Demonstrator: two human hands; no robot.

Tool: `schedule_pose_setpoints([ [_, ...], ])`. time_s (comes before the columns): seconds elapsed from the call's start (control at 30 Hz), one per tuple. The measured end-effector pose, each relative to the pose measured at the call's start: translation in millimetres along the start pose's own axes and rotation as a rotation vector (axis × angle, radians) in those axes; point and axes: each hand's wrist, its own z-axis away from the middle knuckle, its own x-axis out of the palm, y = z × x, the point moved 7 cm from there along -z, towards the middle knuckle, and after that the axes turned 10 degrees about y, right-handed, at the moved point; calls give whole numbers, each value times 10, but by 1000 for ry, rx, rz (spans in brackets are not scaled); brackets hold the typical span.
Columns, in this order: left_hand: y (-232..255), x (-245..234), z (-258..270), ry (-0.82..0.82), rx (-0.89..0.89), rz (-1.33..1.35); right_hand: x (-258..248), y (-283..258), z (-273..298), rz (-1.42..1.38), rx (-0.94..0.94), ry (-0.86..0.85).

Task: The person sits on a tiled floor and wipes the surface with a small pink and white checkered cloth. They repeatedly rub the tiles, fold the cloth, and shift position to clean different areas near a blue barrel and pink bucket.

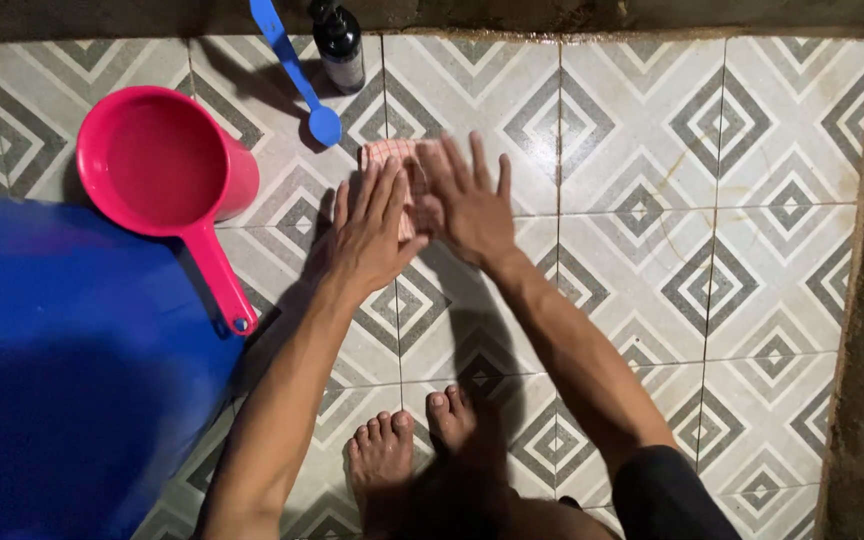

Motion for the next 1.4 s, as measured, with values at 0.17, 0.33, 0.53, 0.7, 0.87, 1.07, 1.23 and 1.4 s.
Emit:
schedule_pose_setpoints([
  [0.17, -169, 199, 67, -192, -40, -82, 326, 35, 28, 77, 8, -32],
  [0.33, -343, 461, 96, -353, -80, -87, 376, 99, -30, 107, 30, -66],
  [0.53, -205, 154, 212, 173, 158, -200, 254, 159, 349, 126, -43, 54],
  [0.7, -342, 260, 393, 311, 256, -252, 432, 366, 611, 99, -147, 521],
  [0.87, 67, -367, 166, 471, 172, -175, 20, 353, 638, -194, -83, 671],
  [1.07, 399, -879, -17, 400, -60, 289, -1166, 314, 822, -442, -16, 747],
  [1.23, 377, -718, -112, 298, -94, 286, -1139, 408, 788, -462, 112, 597],
  [1.4, 685, -429, 49, 389, 78, -30, -623, 241, 897, -104, 125, 411],
])
